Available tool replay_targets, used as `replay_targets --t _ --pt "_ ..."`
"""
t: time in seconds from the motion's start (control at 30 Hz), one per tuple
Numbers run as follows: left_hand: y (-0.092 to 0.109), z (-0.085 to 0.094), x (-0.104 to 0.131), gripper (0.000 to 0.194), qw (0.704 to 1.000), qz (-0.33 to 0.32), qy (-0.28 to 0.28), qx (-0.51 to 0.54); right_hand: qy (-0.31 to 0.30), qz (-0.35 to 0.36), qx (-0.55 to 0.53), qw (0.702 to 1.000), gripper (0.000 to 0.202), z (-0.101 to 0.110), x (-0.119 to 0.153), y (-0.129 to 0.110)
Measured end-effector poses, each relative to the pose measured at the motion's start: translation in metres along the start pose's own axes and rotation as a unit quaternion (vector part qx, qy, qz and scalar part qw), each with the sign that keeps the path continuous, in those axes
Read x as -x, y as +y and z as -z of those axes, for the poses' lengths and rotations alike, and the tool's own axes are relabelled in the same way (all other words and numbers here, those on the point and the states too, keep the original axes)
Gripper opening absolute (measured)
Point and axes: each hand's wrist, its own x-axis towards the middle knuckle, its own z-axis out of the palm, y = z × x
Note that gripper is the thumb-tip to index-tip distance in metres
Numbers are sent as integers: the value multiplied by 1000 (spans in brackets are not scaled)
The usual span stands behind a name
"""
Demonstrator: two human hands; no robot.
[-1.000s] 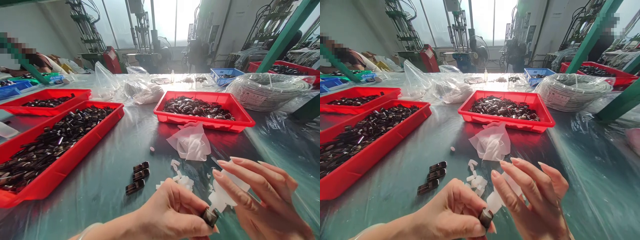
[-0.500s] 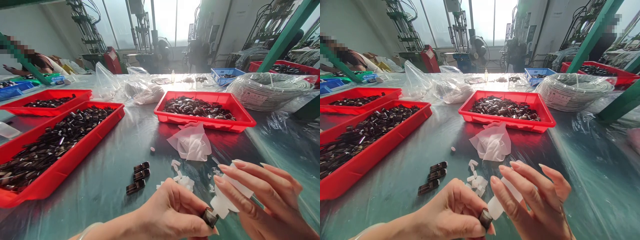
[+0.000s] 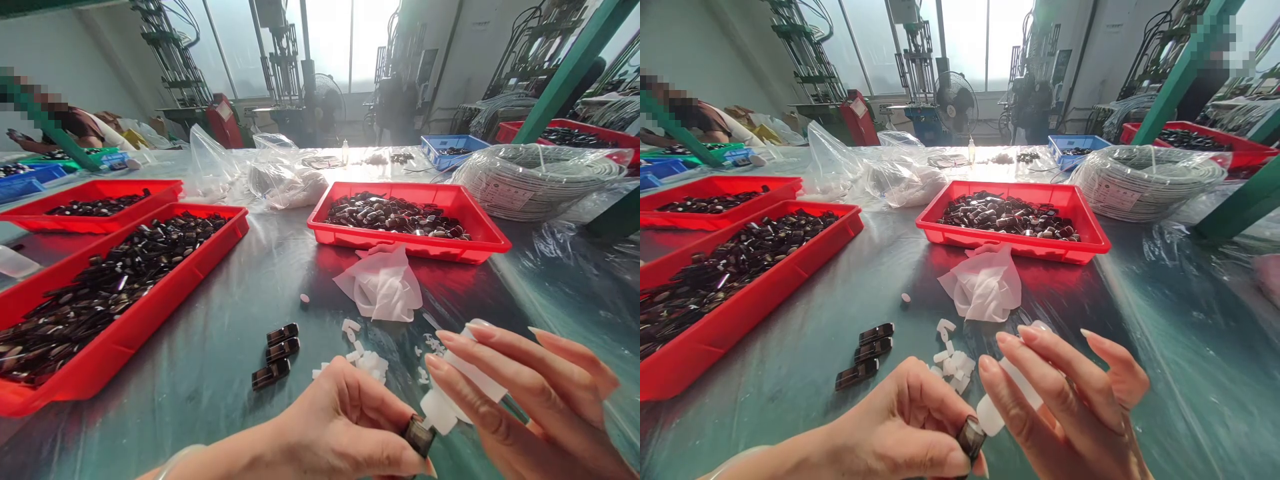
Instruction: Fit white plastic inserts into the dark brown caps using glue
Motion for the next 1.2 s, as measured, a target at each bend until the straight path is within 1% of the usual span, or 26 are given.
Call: replay_targets --t 0.07,0.23,0.33,0.43,0.57,0.63,0.83,0.93,1.07,1.2 --pt "-1 0 1 20 1000 0 -11 -4 -2 4 -4 1000 40 -1 -1 -1" --pt "-2 1 0 20 1000 -10 -26 -14 39 -37 -22 998 35 -6 -5 -9" --pt "-2 1 -1 22 999 -9 -29 -14 47 -50 -22 997 30 -7 -6 -12" --pt "-1 1 0 23 1000 -5 -22 -13 35 -43 -25 998 28 -3 -5 -9" --pt "1 0 1 22 1000 -5 -11 -15 -1 8 -16 1000 34 0 -5 -1" --pt "1 0 2 20 1000 -5 -11 -18 -3 18 -16 1000 37 0 -5 2" --pt "2 2 1 21 1000 0 -4 -18 -8 -8 -82 997 41 -3 -2 2" --pt "1 2 1 20 1000 -3 -11 -19 -19 -8 -86 996 45 -2 -1 1" --pt "-1 1 1 19 1000 0 -19 -17 -7 -11 -91 996 43 -2 -2 0" --pt "0 1 1 18 1000 -2 -16 -13 -11 -36 -114 993 43 -7 -5 0"
